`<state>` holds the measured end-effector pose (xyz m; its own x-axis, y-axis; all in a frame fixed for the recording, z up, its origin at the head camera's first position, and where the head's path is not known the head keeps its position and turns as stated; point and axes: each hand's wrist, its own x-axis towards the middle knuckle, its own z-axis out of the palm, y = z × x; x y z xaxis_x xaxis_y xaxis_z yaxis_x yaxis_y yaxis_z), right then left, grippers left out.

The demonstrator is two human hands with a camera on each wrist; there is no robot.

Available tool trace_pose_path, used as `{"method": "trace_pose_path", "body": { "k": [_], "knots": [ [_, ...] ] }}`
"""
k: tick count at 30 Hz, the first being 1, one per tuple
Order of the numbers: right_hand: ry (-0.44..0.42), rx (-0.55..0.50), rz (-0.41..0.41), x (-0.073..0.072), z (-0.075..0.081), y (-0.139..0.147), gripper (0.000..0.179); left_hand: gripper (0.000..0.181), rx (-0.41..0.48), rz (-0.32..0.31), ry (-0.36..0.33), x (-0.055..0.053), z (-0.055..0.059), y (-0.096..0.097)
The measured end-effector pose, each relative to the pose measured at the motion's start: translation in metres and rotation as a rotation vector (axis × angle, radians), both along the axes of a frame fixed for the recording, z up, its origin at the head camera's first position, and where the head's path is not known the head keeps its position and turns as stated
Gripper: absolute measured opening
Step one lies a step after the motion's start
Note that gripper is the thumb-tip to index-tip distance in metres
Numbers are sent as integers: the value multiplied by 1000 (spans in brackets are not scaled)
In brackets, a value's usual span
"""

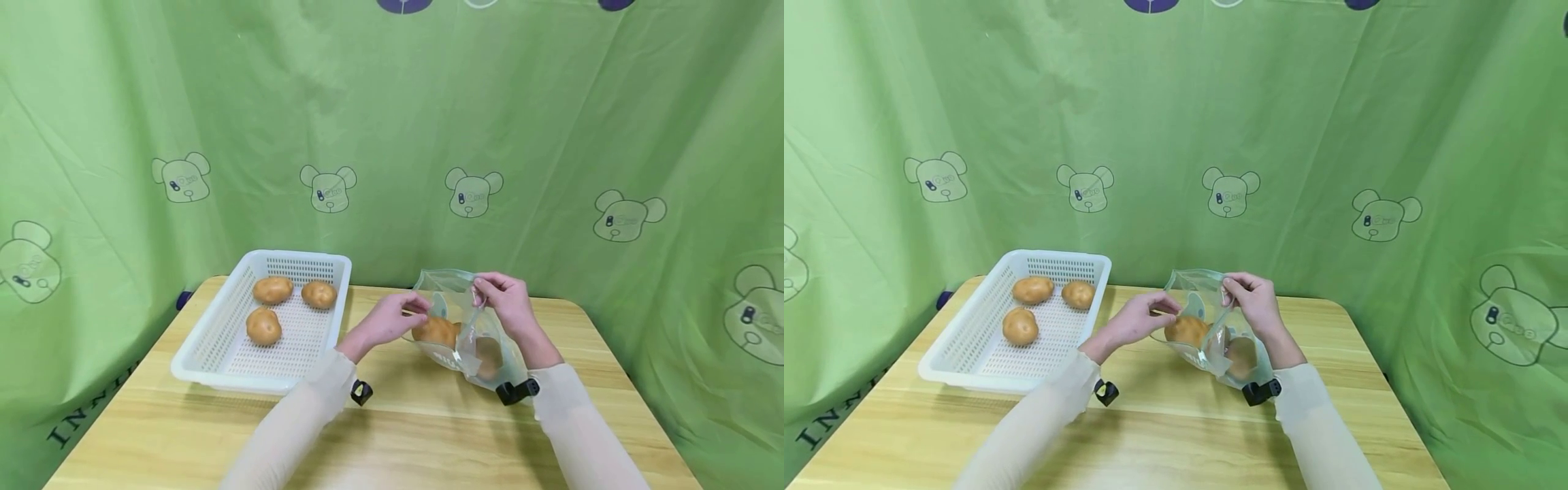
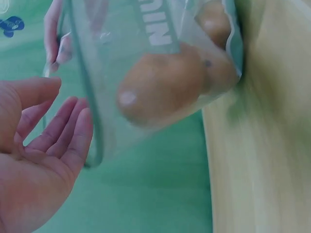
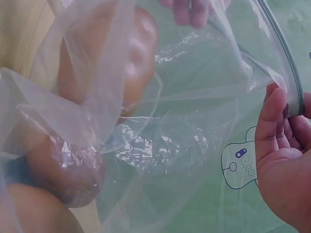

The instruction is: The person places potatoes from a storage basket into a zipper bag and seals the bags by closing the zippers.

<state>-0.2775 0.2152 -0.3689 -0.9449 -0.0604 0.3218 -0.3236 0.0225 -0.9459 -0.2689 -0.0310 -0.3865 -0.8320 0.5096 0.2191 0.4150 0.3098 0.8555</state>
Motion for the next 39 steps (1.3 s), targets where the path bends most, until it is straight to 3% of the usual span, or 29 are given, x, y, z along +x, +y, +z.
{"method": "trace_pose_path", "body": {
  "k": [5, 12, 18, 23, 30, 35, 39],
  "knots": [
    [-6, -2, 5, -1, -1, 1, 18, 22, 0, 34, 31, -8, 11, -24],
    [-13, -14, 2, -1, -4, 0, 11, 27, 18, 156, 32, -21, 31, -70],
    [-7, -1, 13, -1, -6, -3, 15, 31, -27, 247, 12, -35, 35, -110],
    [2, 13, 14, -1, -8, -5, 11, 34, -80, 257, 28, -49, 24, -133],
    [-6, 12, 15, 0, -7, -3, 12, 44, -181, 243, -46, -66, -2, -154],
    [-12, 10, 9, 1, -7, -3, 9, 53, -322, 236, -6, -73, -22, -163],
    [-15, 21, 7, 2, -8, -4, 10, 58, -358, 240, 1, -79, -34, -170]
  ]
}}
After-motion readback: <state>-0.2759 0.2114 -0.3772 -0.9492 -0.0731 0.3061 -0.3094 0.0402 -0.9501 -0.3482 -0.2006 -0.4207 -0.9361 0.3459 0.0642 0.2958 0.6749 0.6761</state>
